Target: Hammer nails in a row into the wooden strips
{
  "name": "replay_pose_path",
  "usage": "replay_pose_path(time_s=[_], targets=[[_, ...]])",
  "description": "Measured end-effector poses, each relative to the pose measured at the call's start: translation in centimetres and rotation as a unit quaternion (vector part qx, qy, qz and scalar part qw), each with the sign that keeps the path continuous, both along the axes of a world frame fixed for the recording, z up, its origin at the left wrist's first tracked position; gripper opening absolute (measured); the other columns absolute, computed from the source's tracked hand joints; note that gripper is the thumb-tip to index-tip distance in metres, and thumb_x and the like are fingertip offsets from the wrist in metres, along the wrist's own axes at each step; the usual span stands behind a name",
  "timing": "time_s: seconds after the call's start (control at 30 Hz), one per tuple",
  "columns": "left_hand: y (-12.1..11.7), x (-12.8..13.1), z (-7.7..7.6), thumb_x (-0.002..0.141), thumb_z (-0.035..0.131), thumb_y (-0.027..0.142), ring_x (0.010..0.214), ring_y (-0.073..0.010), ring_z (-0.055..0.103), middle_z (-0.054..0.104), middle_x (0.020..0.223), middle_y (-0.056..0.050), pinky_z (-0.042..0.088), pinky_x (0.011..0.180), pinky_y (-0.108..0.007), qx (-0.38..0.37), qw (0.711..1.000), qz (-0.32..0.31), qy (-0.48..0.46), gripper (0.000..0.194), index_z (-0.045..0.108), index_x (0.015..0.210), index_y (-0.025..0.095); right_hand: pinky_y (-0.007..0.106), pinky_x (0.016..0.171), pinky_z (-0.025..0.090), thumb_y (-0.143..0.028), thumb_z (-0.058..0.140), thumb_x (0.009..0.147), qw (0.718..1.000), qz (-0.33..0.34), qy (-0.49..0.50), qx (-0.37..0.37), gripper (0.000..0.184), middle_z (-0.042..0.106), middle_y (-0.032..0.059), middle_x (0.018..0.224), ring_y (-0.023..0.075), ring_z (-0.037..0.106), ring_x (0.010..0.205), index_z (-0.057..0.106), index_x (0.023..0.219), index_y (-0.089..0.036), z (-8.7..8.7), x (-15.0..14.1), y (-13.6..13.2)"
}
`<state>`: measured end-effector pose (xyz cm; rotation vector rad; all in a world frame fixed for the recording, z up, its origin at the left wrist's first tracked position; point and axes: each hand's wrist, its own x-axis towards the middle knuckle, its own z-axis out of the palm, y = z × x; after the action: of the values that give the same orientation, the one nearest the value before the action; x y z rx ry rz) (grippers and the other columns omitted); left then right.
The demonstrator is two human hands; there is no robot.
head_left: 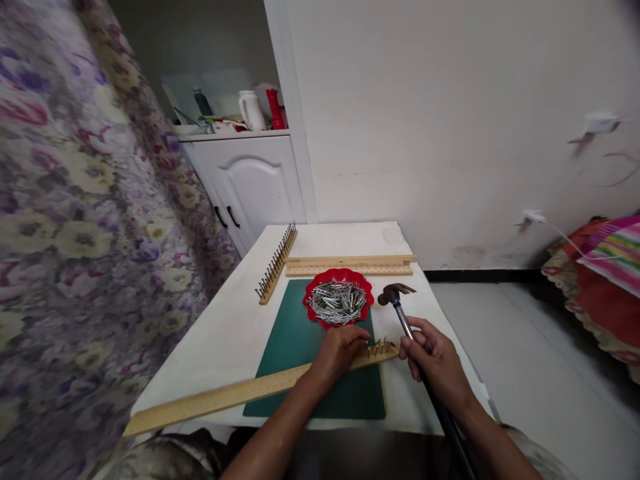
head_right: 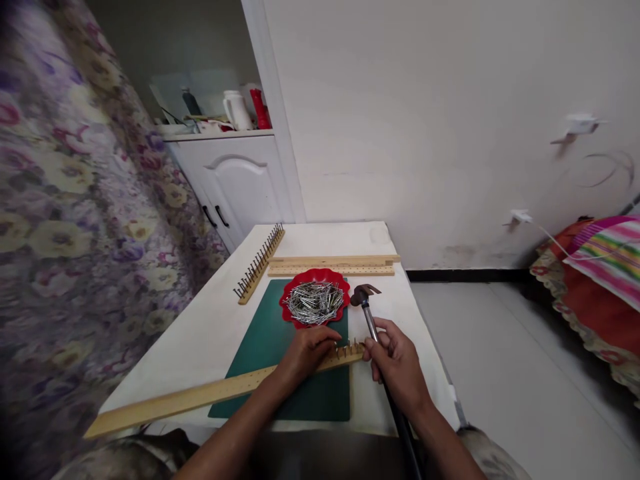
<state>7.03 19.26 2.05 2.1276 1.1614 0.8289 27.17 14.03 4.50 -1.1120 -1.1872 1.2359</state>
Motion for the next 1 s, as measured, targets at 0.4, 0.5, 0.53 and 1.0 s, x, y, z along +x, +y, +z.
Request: replay_pose_path(time_s=[0.4,0.5,0.53,1.0], targets=[[1.2,0.3,-0.8,0.08,0.053,0.014,0.074,-0.0143,0.062,0.069,0.081,-0.006,0.047,0.07,-0.023,0.003,0.998,-0.065,-0.009,0.019,0.071,0.087,0.015,0.019,0.036,0.03,-0.04,0.059,0.081,1.0,0.007,-0.01,-0.009,0.037,0.058,-0.0048,0.059,0.0078,0.042,0.035,0.053,0.111,-0.018,-0.3,-0.1,0.2],[1.4,0.5,-0.6,0.08,0.053,0.014,0.075,-0.014,0.062,0.069,0.082,-0.005,0.047,0.069,-0.023,-0.008,0.996,-0.085,0.002,0.02,0.071,0.088,0.016,0.019,0.036,0.031,-0.04,0.059,0.081,1.0,0.007,-0.01,-0.01,0.038,0.058,-0.0045,0.059,0.008,0.042,0.035,0.053,0.111,-0.018,-0.3,-0.2,0.2],[1.5,0.5,-0.5,0.08,0.053,0.014,0.075,-0.0138,0.062,0.069,0.082,-0.005,0.046,0.069,-0.022,-0.012,0.995,-0.095,0.007,0.02,0.071,0.088,0.016,0.019,0.036,0.031,-0.04,0.059,0.081,1.0,0.005,-0.009,-0.009,0.037,0.058,-0.0046,0.059,0.008,0.043,0.035,0.053,0.111,-0.018,-0.3,-0.2,0.1],[2.8,0.6,-0.3,0.077,0.053,0.01,0.061,-0.0088,0.056,0.065,0.074,-0.002,0.043,0.055,-0.016,-0.06,0.985,-0.162,0.025,0.02,0.071,0.083,0.016,0.019,0.037,0.032,-0.038,0.058,0.083,1.0,0.015,-0.013,-0.019,0.036,0.057,-0.0053,0.06,0.0076,0.042,0.035,0.051,0.112,-0.019,-0.3,-0.5,-0.1]])
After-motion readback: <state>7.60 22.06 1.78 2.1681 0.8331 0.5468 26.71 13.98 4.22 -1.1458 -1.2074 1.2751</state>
